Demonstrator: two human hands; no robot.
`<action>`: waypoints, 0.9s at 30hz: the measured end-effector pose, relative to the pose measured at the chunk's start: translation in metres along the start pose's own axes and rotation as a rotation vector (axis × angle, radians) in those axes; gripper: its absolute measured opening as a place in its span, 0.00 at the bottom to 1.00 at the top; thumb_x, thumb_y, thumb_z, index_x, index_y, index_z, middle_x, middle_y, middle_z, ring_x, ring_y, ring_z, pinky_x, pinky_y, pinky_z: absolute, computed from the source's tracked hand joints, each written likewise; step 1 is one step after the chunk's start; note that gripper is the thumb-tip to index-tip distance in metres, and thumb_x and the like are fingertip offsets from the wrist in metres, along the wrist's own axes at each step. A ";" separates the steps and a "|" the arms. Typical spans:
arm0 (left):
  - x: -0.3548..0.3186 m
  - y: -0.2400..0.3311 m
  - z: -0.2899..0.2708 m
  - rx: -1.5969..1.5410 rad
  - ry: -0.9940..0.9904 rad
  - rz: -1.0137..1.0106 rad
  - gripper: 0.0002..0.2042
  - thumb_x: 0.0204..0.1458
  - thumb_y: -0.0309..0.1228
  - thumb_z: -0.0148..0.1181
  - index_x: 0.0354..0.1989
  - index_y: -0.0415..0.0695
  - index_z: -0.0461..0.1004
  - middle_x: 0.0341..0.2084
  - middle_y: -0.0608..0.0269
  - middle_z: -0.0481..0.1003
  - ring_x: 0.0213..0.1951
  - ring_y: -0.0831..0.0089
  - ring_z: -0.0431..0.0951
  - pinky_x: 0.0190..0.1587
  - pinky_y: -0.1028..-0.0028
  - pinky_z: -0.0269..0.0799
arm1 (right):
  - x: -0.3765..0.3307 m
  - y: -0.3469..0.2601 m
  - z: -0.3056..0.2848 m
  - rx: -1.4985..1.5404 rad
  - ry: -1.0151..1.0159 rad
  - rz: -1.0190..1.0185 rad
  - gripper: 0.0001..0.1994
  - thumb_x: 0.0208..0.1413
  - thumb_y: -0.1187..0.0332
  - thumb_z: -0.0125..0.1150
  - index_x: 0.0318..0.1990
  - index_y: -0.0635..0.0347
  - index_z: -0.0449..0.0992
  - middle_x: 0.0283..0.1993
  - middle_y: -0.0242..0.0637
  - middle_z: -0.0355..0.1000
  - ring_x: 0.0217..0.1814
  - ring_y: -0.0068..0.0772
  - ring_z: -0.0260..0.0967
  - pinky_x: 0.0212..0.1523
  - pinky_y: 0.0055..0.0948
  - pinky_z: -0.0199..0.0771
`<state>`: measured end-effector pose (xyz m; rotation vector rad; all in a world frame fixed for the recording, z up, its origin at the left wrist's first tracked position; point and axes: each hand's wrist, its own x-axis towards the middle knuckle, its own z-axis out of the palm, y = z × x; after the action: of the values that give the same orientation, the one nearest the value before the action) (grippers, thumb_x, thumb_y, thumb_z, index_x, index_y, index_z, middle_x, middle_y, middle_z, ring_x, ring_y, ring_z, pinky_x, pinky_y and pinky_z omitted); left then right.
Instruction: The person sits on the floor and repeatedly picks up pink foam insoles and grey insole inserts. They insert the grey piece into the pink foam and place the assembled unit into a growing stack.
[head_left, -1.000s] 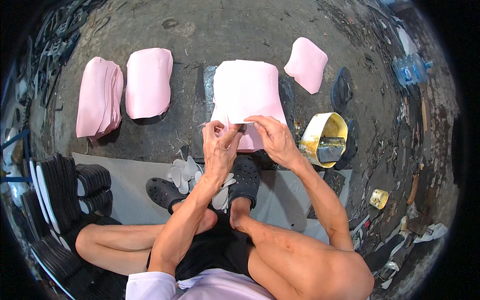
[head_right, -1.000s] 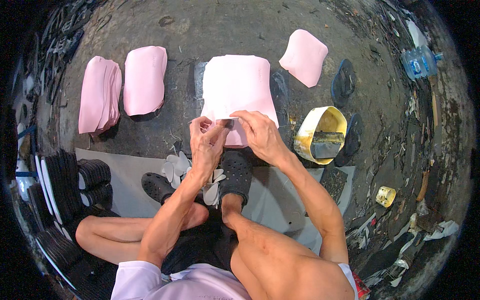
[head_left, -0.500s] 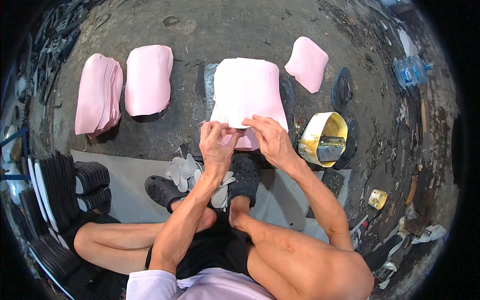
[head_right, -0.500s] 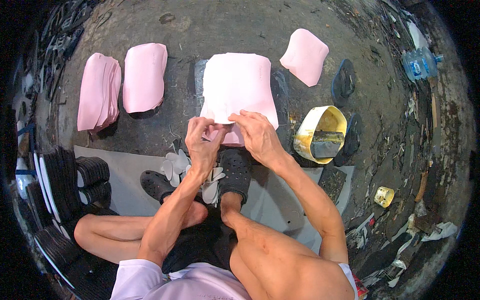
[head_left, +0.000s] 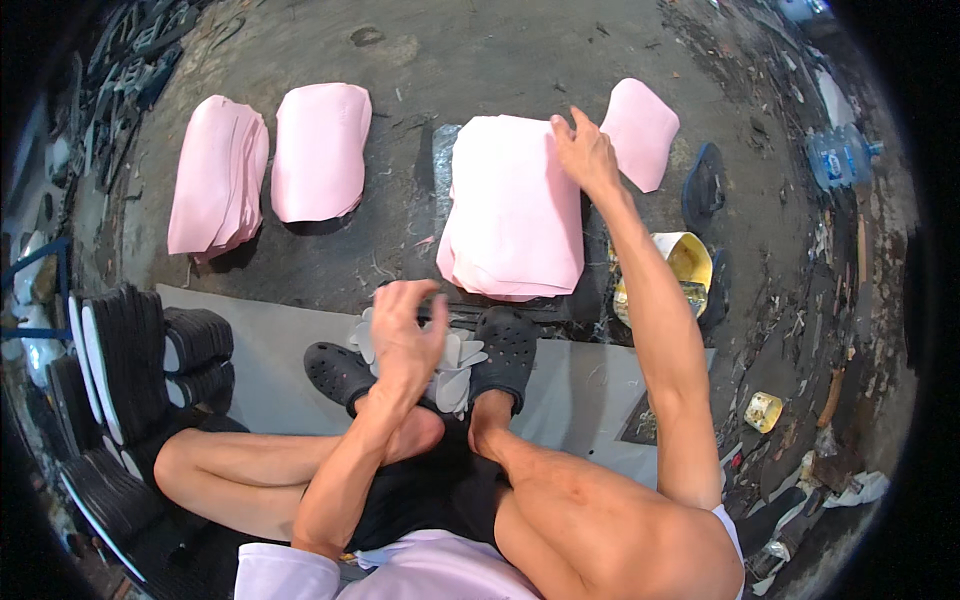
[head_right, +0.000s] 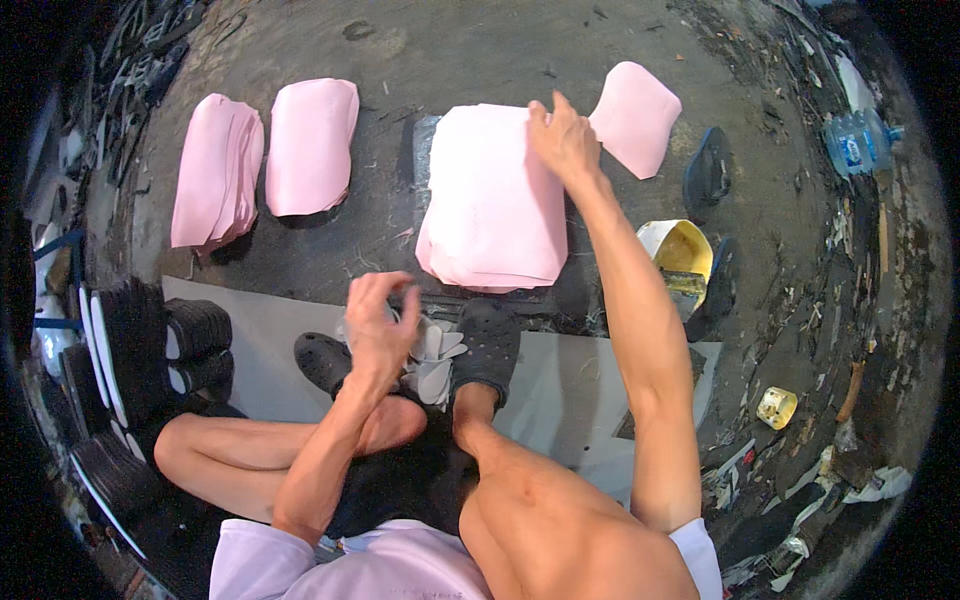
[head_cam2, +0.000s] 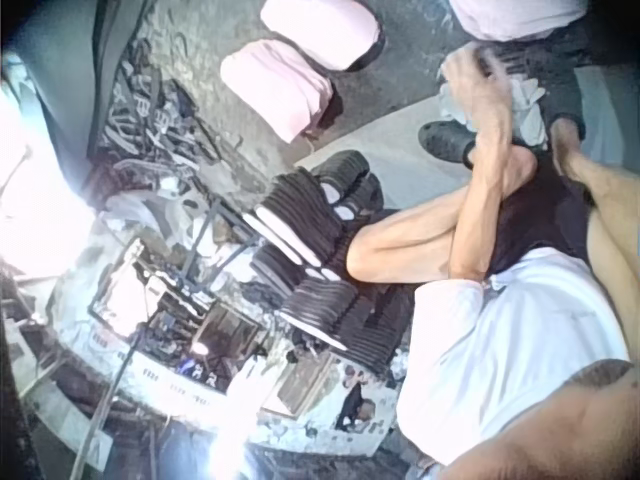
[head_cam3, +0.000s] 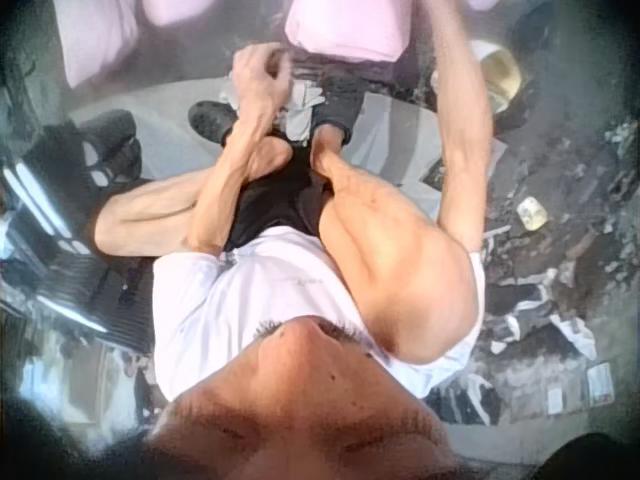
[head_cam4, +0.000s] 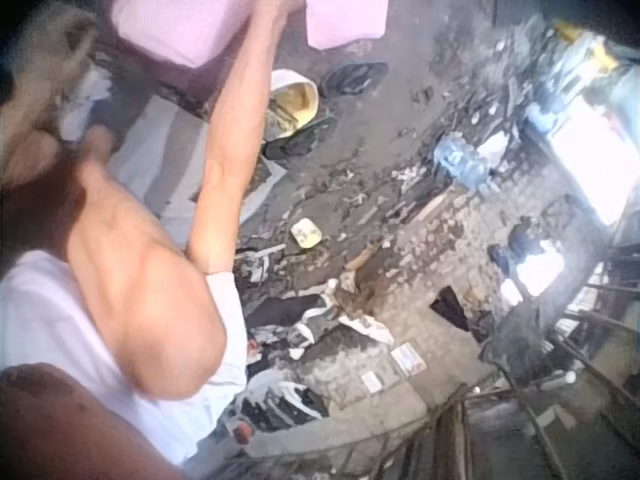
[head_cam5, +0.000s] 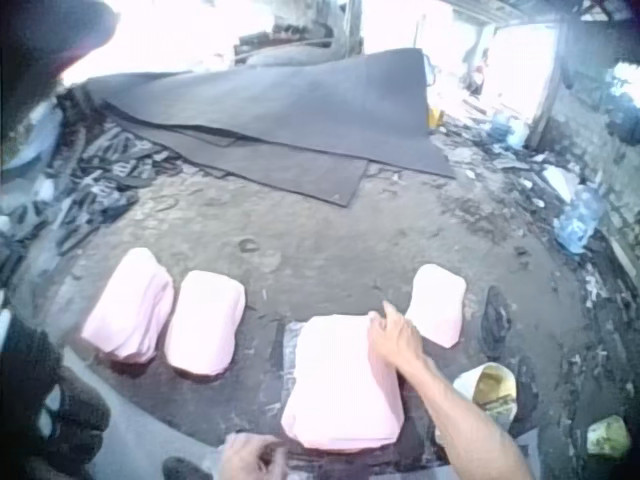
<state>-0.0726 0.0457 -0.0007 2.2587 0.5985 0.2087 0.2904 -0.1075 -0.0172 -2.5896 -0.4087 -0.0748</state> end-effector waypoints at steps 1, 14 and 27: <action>-0.009 -0.013 -0.011 0.081 0.017 -0.084 0.16 0.57 0.34 0.79 0.51 0.43 0.86 0.48 0.50 0.82 0.52 0.50 0.81 0.58 0.54 0.77 | 0.011 0.006 0.002 -0.094 -0.258 0.028 0.28 0.75 0.47 0.59 0.62 0.67 0.85 0.53 0.71 0.85 0.59 0.75 0.84 0.66 0.60 0.82; -0.045 -0.053 -0.008 0.307 0.057 -0.276 0.19 0.55 0.30 0.82 0.54 0.42 0.85 0.50 0.49 0.80 0.56 0.46 0.80 0.58 0.51 0.78 | -0.120 -0.108 -0.224 0.727 0.291 -0.174 0.09 0.76 0.67 0.69 0.56 0.60 0.81 0.47 0.32 0.78 0.46 0.21 0.75 0.53 0.28 0.82; -0.041 -0.067 -0.009 0.213 0.155 -0.114 0.09 0.58 0.18 0.71 0.46 0.40 0.82 0.42 0.49 0.81 0.49 0.47 0.81 0.53 0.51 0.78 | -0.198 -0.056 -0.046 0.185 -0.331 -0.555 0.18 0.64 0.77 0.67 0.61 0.60 0.85 0.51 0.45 0.78 0.57 0.50 0.77 0.57 0.50 0.78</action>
<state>-0.1355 0.0714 -0.0418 2.4179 0.8642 0.2767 0.0863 -0.1387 0.0243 -2.2357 -1.1863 0.1933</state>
